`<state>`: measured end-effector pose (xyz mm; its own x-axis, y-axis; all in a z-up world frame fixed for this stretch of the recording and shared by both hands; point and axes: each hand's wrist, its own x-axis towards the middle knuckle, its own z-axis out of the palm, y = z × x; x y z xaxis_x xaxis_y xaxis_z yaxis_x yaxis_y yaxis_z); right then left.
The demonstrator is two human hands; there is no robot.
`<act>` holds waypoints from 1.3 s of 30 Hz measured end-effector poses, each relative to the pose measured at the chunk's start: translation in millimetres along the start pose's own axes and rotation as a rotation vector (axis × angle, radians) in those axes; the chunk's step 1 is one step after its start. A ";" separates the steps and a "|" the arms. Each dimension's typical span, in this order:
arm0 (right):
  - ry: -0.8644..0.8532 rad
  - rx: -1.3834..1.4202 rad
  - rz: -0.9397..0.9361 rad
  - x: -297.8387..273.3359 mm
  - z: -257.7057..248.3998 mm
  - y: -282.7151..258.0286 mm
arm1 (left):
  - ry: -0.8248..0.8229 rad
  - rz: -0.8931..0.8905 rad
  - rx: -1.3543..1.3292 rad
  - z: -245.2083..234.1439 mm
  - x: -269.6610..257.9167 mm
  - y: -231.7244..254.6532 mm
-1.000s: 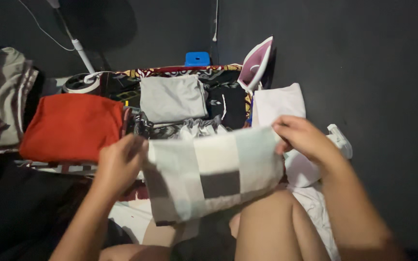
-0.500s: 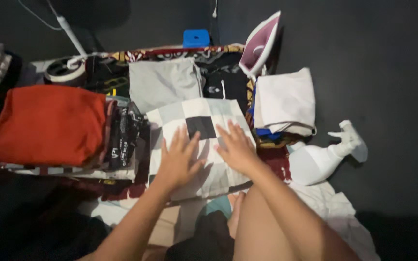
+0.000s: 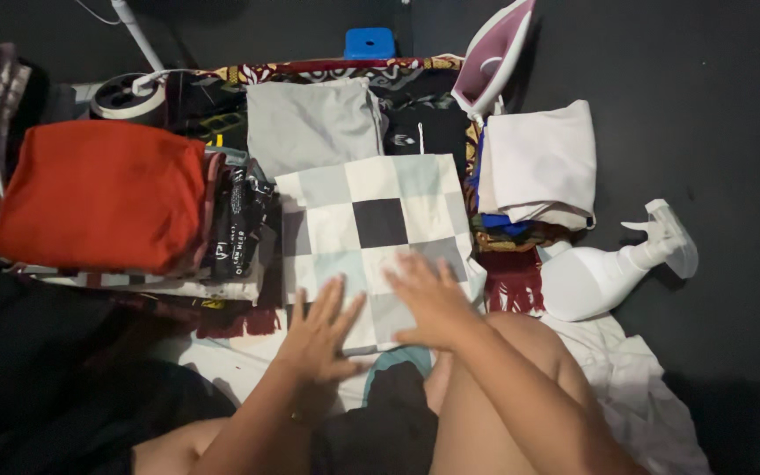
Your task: The person folds several pieces of clothing one by one, including a checkered shirt, a light blue short, a white short, and a pink short. Each item is smoothed, folded into a compact rectangle, and placed on a growing stack on the floor.
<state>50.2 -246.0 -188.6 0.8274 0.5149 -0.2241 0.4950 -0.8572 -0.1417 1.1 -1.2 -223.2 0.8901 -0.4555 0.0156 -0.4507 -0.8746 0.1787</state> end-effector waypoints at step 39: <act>0.525 -0.261 -0.026 53.4 -161.4 96.9 | 0.544 -0.178 0.614 -175.8 93.1 -101.3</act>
<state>185.1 -302.5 -58.7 0.8020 0.5204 0.2931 0.5105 -0.8520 0.1160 141.5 74.2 -66.9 0.7886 -0.2964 0.5387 -0.1171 -0.9325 -0.3416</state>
